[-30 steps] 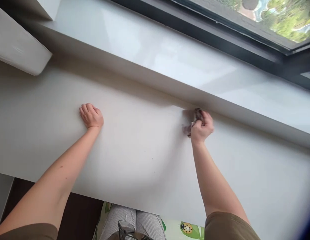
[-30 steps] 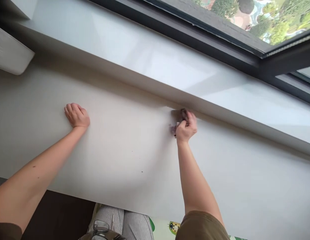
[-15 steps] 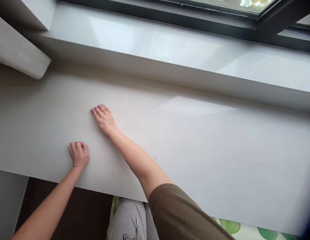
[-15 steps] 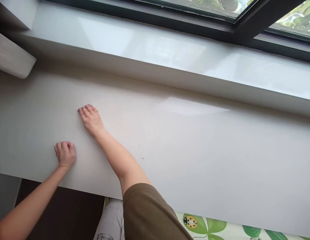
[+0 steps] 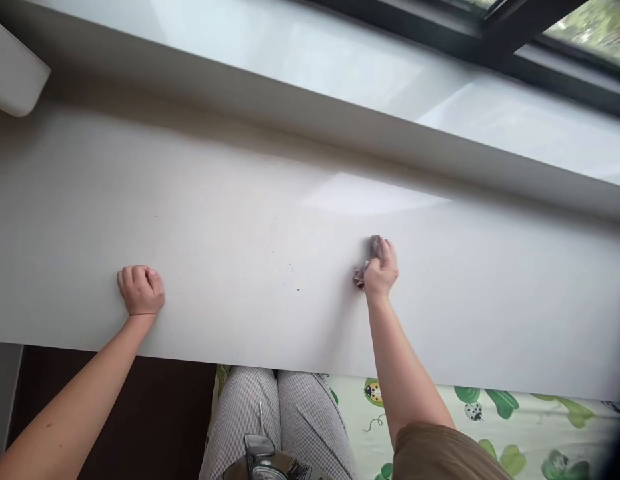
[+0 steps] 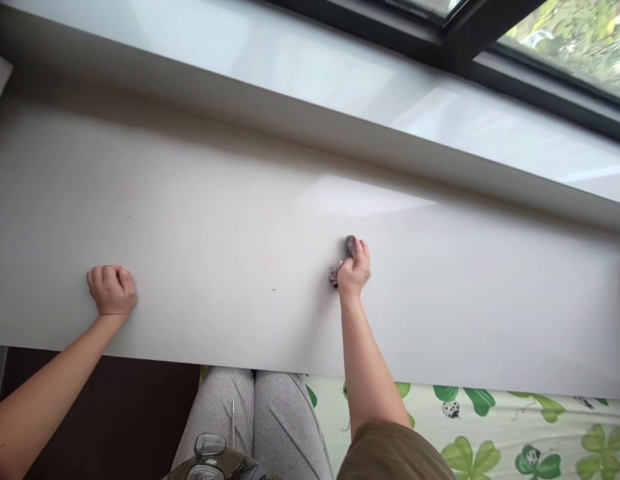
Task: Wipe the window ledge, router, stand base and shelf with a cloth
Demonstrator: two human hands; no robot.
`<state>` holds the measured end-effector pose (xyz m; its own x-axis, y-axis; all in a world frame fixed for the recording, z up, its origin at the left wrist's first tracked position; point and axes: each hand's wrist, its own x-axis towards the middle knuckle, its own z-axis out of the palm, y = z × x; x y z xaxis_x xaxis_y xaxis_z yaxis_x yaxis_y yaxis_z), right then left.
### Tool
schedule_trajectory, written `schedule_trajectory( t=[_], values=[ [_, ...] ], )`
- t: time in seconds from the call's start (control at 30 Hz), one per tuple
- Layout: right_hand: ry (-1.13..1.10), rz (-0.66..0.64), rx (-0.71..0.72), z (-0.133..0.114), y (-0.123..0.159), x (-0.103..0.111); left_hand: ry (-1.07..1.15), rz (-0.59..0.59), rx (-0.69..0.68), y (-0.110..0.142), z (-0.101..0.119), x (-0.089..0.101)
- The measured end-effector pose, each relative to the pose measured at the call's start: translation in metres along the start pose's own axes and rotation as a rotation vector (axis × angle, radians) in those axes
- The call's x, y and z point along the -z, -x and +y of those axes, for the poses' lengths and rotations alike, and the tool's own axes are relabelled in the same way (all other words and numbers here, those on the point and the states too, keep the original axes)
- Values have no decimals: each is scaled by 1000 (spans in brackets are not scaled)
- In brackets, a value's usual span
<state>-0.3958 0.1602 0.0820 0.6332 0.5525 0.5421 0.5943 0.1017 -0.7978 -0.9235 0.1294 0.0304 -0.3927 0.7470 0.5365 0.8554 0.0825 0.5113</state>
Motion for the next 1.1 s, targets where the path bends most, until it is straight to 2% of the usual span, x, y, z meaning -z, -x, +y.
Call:
schedule_trajectory(
  t=[0.07, 0.13, 0.2, 0.3, 0.37, 0.47, 0.53, 0.57, 0.63, 0.7, 0.77, 0.83, 0.87, 0.9, 0.97, 1.03, 1.1],
  values=[
    [165, -7, -4, 2, 16, -14, -30, 17, -16, 0, -1, -2],
    [224, -100, 40, -22, 47, -48, -61, 37, -42, -1, -1, -3],
    [217, -276, 170, -64, 90, -89, -82, 47, -72, -2, -3, -4],
    [154, -564, 331, -146, 158, -151, -92, 52, -103, -2, -5, -5],
    [44, -725, 421, -201, 192, -187, -89, 63, -128, -3, -6, -6],
    [-159, -919, 442, -261, 210, -222, -61, 74, -144, -4, -6, -6],
    [-310, -974, 361, -270, 199, -221, -32, 76, -133, -5, -6, -6],
    [-387, -966, 301, -262, 188, -211, -18, 77, -131, -5, -6, -7],
    [-521, -882, 161, -221, 162, -168, 4, 84, -140, -6, -5, -7],
    [-576, -769, 13, -158, 135, -102, 26, 82, -144, -6, -5, -7],
    [-523, -601, -133, -88, 114, -26, 46, 77, -123, -6, -4, -7],
    [-370, -405, -191, -26, 102, 38, 56, 71, -102, -6, -2, -6],
    [-265, -318, -181, 0, 100, 60, 58, 72, -96, -6, -1, -6],
    [-151, -249, -156, 20, 101, 74, 59, 76, -92, -6, 0, -6],
    [75, -160, -79, 43, 108, 77, 60, 81, -88, -6, 2, -5],
    [240, -138, 22, 42, 123, 53, 58, 87, -76, -5, 3, -4],
    [323, -182, 145, 20, 144, 16, 48, 91, -74, -5, 3, -4]
  ],
)
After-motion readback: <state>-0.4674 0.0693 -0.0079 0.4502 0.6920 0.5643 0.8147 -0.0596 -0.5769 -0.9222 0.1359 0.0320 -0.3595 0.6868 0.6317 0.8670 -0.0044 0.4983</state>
